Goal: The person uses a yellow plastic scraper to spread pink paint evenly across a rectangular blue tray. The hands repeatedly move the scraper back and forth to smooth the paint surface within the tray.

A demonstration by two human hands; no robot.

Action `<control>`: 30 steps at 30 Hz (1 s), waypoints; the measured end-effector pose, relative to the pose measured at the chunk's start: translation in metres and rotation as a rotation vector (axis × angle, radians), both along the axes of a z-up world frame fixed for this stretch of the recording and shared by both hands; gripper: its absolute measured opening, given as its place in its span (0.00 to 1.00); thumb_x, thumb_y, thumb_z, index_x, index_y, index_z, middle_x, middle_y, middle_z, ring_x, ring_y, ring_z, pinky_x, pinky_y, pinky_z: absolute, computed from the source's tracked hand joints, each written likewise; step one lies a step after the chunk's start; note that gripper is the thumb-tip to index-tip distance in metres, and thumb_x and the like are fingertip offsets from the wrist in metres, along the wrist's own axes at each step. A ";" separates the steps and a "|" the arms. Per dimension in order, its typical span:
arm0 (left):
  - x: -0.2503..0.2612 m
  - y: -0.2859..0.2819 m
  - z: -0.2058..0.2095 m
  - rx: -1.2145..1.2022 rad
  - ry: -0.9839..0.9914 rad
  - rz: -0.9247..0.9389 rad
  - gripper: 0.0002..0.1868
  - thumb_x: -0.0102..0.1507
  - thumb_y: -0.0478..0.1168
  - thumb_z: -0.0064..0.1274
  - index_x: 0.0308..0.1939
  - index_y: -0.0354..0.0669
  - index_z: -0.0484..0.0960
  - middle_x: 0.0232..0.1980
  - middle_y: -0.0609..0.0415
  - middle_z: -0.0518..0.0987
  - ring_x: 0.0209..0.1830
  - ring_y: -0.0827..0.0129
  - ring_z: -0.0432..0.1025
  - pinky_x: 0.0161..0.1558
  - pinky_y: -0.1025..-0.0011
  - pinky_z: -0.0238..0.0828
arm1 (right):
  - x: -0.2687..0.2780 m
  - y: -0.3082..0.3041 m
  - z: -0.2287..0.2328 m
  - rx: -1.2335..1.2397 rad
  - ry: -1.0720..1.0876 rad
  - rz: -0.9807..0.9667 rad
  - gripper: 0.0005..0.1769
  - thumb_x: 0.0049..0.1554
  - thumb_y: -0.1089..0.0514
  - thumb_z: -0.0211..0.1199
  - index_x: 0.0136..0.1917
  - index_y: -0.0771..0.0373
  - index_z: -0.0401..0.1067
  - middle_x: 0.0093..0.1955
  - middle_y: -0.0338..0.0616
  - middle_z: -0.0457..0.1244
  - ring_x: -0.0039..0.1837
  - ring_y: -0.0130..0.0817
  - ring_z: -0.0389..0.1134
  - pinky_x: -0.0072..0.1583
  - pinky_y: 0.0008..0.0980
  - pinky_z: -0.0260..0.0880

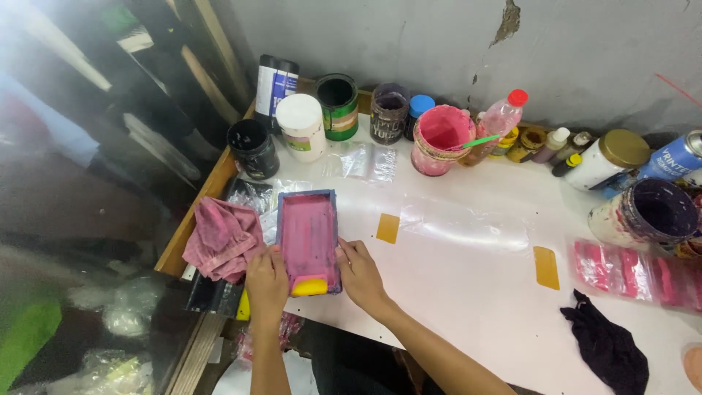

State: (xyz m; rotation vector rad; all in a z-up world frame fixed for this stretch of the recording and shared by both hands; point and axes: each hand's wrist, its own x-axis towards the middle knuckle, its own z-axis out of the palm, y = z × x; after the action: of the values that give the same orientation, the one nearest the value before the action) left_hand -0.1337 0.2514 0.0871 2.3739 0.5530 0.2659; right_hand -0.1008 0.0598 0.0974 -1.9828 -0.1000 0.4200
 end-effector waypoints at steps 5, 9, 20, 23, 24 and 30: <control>-0.001 -0.013 0.009 -0.003 -0.039 0.041 0.28 0.74 0.53 0.31 0.62 0.37 0.79 0.54 0.41 0.78 0.55 0.50 0.71 0.54 0.54 0.69 | -0.002 -0.002 0.017 0.013 0.019 -0.031 0.36 0.62 0.32 0.35 0.74 0.48 0.63 0.62 0.40 0.58 0.65 0.29 0.65 0.59 0.26 0.74; 0.004 -0.024 -0.008 0.207 -0.308 -0.030 0.27 0.76 0.47 0.34 0.64 0.31 0.79 0.49 0.37 0.77 0.49 0.43 0.71 0.49 0.47 0.66 | 0.001 -0.023 0.027 0.020 -0.076 -0.055 0.37 0.64 0.34 0.33 0.78 0.48 0.61 0.59 0.41 0.58 0.64 0.31 0.63 0.60 0.32 0.70; 0.050 -0.198 -0.058 0.006 -0.265 -0.339 0.24 0.74 0.50 0.34 0.61 0.42 0.81 0.50 0.42 0.78 0.49 0.46 0.73 0.49 0.51 0.70 | -0.014 -0.199 -0.006 -0.081 -0.119 -0.468 0.40 0.62 0.30 0.31 0.72 0.49 0.69 0.61 0.45 0.62 0.64 0.39 0.67 0.63 0.38 0.68; 0.059 -0.257 -0.071 -0.066 -0.248 -0.439 0.26 0.73 0.52 0.33 0.61 0.41 0.81 0.52 0.43 0.79 0.49 0.48 0.74 0.47 0.52 0.72 | -0.020 -0.251 -0.026 -0.096 -0.092 -0.575 0.40 0.61 0.30 0.32 0.72 0.48 0.69 0.60 0.44 0.62 0.63 0.39 0.68 0.62 0.36 0.68; 0.062 -0.275 -0.070 -0.116 -0.217 -0.475 0.28 0.73 0.53 0.32 0.62 0.40 0.81 0.51 0.45 0.79 0.50 0.51 0.74 0.48 0.55 0.74 | -0.021 -0.266 -0.033 -0.092 -0.081 -0.609 0.40 0.61 0.29 0.33 0.73 0.48 0.69 0.60 0.43 0.62 0.62 0.38 0.68 0.62 0.35 0.69; 0.086 -0.344 -0.077 -0.113 -0.127 -0.490 0.25 0.75 0.55 0.37 0.57 0.45 0.85 0.45 0.54 0.80 0.41 0.61 0.79 0.43 0.66 0.78 | -0.011 -0.331 -0.057 0.011 -0.194 -0.744 0.35 0.68 0.33 0.37 0.71 0.52 0.73 0.60 0.46 0.65 0.65 0.45 0.68 0.70 0.43 0.62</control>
State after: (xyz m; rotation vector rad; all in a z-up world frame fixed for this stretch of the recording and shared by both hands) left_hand -0.0480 -0.0926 0.0101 2.2771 -0.0787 0.1559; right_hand -0.1121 -0.2712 0.0403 -1.8869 0.5002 -0.2539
